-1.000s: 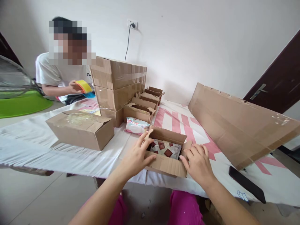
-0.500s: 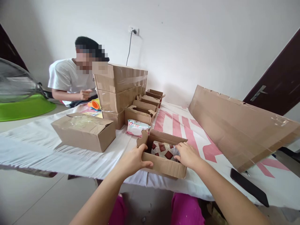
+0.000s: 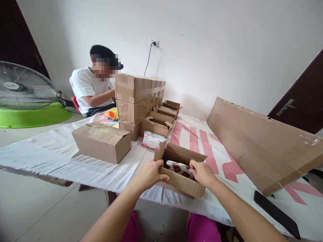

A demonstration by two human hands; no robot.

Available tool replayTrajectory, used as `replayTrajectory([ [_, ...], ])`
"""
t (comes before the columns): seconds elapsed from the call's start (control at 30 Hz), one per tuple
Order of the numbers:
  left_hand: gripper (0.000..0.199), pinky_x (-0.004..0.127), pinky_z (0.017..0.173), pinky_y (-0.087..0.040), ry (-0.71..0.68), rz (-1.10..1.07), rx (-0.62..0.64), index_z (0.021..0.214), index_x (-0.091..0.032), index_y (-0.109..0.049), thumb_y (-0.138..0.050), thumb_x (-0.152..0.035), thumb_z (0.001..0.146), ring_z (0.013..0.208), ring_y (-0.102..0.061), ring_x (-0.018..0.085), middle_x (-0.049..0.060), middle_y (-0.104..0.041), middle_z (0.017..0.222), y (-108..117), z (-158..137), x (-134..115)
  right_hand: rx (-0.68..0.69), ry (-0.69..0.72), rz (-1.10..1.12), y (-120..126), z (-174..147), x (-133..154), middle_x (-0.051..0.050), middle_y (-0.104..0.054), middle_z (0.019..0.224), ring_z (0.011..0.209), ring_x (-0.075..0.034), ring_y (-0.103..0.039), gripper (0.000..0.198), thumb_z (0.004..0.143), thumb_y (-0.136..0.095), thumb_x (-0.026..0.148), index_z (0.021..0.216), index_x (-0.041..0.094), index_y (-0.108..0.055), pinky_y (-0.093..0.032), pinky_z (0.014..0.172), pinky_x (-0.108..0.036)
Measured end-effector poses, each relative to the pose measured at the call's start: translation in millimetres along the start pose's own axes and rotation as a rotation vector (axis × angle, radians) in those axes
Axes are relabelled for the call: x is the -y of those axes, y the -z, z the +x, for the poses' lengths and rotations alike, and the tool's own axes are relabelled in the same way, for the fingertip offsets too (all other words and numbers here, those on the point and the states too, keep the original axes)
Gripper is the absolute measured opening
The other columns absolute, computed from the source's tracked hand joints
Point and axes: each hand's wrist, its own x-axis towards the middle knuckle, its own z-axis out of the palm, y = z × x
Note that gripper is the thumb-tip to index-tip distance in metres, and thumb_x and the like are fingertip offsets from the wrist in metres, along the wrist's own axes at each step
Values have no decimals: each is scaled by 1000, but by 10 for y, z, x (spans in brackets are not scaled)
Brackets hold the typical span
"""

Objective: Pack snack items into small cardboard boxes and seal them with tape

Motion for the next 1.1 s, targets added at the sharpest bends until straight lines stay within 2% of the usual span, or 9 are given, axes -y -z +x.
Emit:
replayTrajectory([
  [0.1,35,30,67,-45,4,-7,-16,83,-22,-62,-77,-49,65,82,-65,26,7,-64,94,-14,10,0,-213,-38,209,96,-61,-58,5,-54,64,58,-13,-48,14,87,-49,32,76,24,-50,-37,57,-24],
  [0.27,34,31,69,-46,79,36,-75,84,-22,-62,-76,-47,66,80,-65,26,6,-63,91,85,10,176,-905,-174,655,458,-289,-361,4,-51,70,65,-14,-48,28,77,-64,47,76,23,-50,-40,63,-27],
  [0.37,29,35,75,-48,171,57,-180,90,-21,-62,-72,-42,72,86,-64,27,9,-62,100,227,-1,391,-1110,-192,825,541,-505,-589,3,-54,77,70,-13,-51,32,73,-72,47,82,23,-52,-42,69,-28],
  [0.53,33,51,100,-40,288,78,-590,113,-20,-61,-60,-21,80,128,-41,37,16,-44,138,323,-20,468,-961,-221,684,68,-833,-767,0,-62,82,75,-16,-58,31,76,-70,47,79,23,-52,-45,72,-30],
  [0.67,20,49,108,-33,18,-53,-870,96,-21,-63,-46,-16,86,128,-42,30,13,-54,126,82,-114,67,-676,-100,583,-578,-968,-676,-5,-65,86,83,-21,-63,25,86,-58,42,72,23,-50,-51,76,-35],
  [0.73,17,43,101,-41,-230,-181,-698,90,-22,-62,-45,-20,88,112,-54,25,11,-63,107,-161,-170,-192,-632,-98,597,-830,-993,-625,-6,-65,86,84,-22,-63,22,87,-56,40,75,24,-50,-52,78,-38],
  [0.8,21,40,95,-46,-386,-280,-373,104,-22,-61,-48,-24,87,105,-58,24,11,-65,105,-460,-187,-404,-684,-171,672,-1014,-1004,-616,-7,-65,91,86,-23,-65,19,84,-61,40,88,24,-52,-54,78,-39],
  [0.93,75,42,108,-36,-189,-340,-37,137,-14,-39,-70,-26,69,130,-43,32,18,-47,140,-1026,-27,-537,-731,-299,843,-1316,-1044,-728,-13,-63,112,96,-27,-67,60,72,-72,41,121,23,-42,-56,80,-42],
  [1.1,54,32,86,-47,18,-523,120,120,-16,-51,-69,-21,69,98,-63,23,8,-68,106,-1347,257,-366,-484,-343,802,-1674,-1138,-865,-13,-68,113,105,-34,-65,53,70,-68,42,117,23,-53,-52,92,-51],
])
